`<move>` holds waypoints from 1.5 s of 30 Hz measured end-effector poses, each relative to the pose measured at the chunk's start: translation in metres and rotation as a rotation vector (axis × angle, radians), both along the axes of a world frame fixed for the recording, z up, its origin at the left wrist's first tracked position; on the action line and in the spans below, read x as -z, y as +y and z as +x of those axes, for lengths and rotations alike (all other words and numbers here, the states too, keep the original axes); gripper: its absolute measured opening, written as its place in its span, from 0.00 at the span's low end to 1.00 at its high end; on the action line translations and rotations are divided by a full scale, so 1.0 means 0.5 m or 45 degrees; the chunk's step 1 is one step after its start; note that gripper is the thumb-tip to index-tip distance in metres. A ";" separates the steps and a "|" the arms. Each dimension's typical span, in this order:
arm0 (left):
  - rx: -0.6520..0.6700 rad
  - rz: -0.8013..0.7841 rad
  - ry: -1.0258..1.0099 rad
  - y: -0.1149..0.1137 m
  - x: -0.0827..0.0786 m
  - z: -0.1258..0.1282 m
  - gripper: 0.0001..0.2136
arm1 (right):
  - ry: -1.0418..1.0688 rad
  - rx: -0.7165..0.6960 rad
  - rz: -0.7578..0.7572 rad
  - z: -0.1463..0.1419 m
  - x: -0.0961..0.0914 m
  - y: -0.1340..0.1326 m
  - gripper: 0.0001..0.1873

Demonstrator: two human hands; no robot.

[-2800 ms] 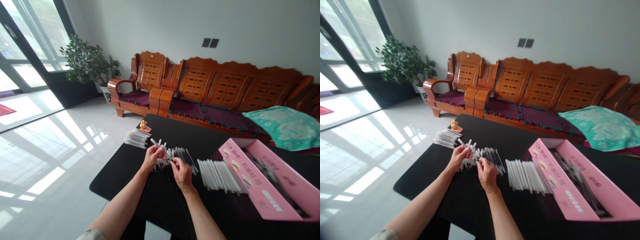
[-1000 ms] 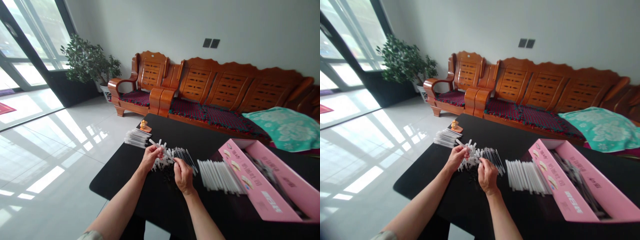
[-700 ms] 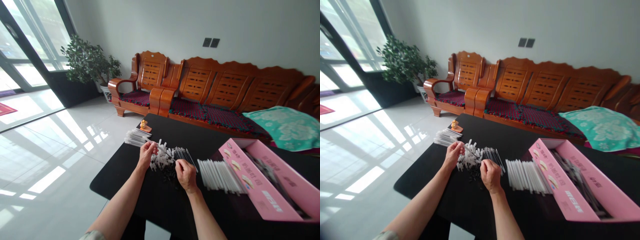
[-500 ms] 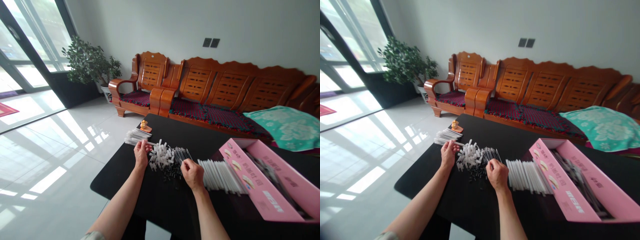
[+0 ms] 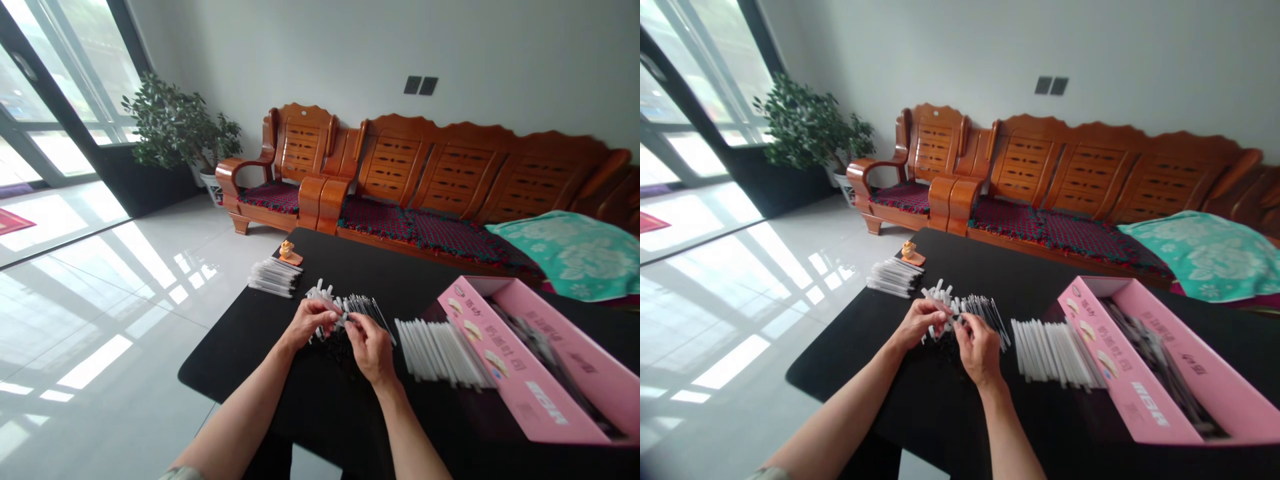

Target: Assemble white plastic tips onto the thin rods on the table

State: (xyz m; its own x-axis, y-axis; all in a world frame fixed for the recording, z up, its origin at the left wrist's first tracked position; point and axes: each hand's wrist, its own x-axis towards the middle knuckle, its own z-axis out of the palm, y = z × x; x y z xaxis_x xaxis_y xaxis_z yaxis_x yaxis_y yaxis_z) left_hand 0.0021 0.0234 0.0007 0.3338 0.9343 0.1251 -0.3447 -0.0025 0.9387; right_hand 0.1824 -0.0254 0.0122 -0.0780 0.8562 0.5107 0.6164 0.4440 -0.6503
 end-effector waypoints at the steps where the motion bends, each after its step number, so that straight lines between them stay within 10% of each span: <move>1: 0.029 0.000 0.016 -0.001 -0.001 0.002 0.14 | 0.023 -0.060 -0.036 -0.012 -0.003 -0.002 0.14; 8: -0.177 -0.052 -0.230 0.017 -0.002 -0.018 0.16 | 0.450 -0.357 -0.659 -0.020 -0.008 -0.009 0.19; 15: -0.002 -0.049 -0.044 0.002 -0.004 -0.002 0.16 | 0.926 -0.617 -1.095 -0.036 -0.005 -0.008 0.25; 27: -0.328 -0.052 -0.089 0.007 0.005 0.021 0.13 | -0.423 0.110 0.071 -0.054 0.004 -0.003 0.19; 31: -0.313 -0.050 -0.127 0.010 0.002 0.015 0.14 | -0.158 0.039 -0.069 -0.064 -0.002 -0.005 0.20; 37: -0.068 -0.075 -0.148 0.002 -0.002 0.004 0.14 | 0.782 -0.519 -0.976 -0.058 -0.023 -0.012 0.28; 45: -0.492 -0.043 -0.201 0.026 -0.015 -0.005 0.13 | -0.316 0.134 -0.039 -0.037 -0.017 -0.043 0.20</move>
